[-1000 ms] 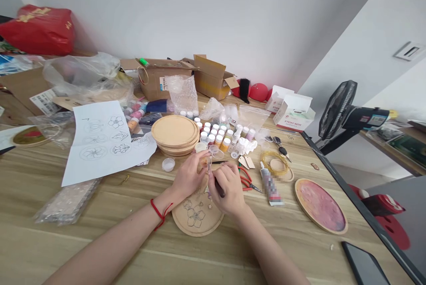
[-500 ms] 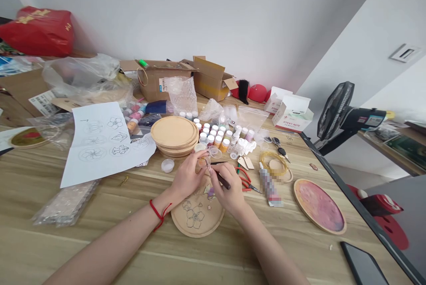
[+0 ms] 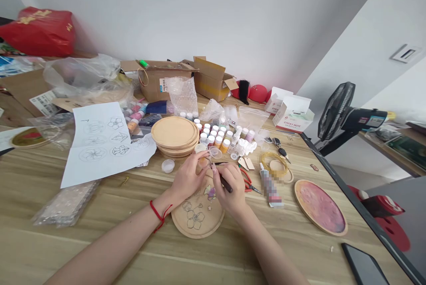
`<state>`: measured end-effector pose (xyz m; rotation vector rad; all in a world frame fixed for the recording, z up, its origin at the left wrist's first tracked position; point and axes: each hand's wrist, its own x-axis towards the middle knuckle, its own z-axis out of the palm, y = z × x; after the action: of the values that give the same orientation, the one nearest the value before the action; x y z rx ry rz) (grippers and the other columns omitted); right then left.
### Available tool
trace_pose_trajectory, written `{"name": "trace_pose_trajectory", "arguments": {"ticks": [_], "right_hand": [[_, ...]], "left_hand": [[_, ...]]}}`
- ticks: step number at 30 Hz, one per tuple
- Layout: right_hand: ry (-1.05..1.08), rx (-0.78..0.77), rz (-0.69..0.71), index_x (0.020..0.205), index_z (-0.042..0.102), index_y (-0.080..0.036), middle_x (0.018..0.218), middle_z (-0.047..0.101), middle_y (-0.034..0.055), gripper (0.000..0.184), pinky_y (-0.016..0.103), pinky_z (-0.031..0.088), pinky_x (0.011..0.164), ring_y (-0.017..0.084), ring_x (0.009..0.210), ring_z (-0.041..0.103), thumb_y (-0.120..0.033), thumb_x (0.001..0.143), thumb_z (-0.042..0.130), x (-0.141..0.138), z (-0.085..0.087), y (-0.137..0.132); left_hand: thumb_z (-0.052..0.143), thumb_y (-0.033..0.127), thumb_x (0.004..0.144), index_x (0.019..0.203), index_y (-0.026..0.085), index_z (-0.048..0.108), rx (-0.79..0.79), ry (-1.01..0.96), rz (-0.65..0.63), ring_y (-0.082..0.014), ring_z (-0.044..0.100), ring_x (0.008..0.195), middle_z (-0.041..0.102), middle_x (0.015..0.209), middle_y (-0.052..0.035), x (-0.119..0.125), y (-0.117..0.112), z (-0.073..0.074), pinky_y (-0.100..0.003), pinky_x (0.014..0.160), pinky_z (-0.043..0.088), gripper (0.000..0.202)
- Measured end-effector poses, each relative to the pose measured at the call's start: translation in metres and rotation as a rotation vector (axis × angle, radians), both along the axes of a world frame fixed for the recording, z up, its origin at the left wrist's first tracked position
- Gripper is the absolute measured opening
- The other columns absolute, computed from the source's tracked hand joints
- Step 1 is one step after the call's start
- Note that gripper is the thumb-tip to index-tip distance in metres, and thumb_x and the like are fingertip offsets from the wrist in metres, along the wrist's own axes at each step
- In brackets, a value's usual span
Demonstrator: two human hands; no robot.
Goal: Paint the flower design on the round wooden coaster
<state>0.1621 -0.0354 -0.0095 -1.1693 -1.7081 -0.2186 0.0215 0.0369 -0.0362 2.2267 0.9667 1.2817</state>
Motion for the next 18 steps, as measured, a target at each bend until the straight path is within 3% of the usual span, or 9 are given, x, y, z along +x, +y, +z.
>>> {"name": "trace_pose_trajectory", "arguments": {"ticks": [5,18], "right_hand": [[-0.030,0.028,0.025,0.081,0.056,-0.022,0.065,0.062,-0.0015,0.017,0.038,0.049,0.082,0.014,0.061,0.055,-0.009,0.092,0.054,0.0003,-0.0010,0.0000],[-0.030,0.042,0.054,0.081,0.057,-0.022,0.067,0.063,-0.0010,0.016,0.037,0.050,0.080,0.014,0.062,0.056,-0.009,0.091,0.056,0.0002,-0.0033,0.0006]], "left_hand": [[0.057,0.025,0.092,0.129,0.022,0.051,-0.004,-0.008,-0.011,-0.0225,0.063,0.118,0.067,0.126,-0.0078,-0.0002,0.0001,-0.0001,-0.040,0.102,0.051,0.037],[0.056,0.021,0.090,0.129,0.022,0.050,0.001,-0.010,-0.010,-0.0228,0.062,0.120,0.066,0.127,-0.0078,-0.0010,-0.0012,0.0008,-0.040,0.103,0.050,0.039]]}}
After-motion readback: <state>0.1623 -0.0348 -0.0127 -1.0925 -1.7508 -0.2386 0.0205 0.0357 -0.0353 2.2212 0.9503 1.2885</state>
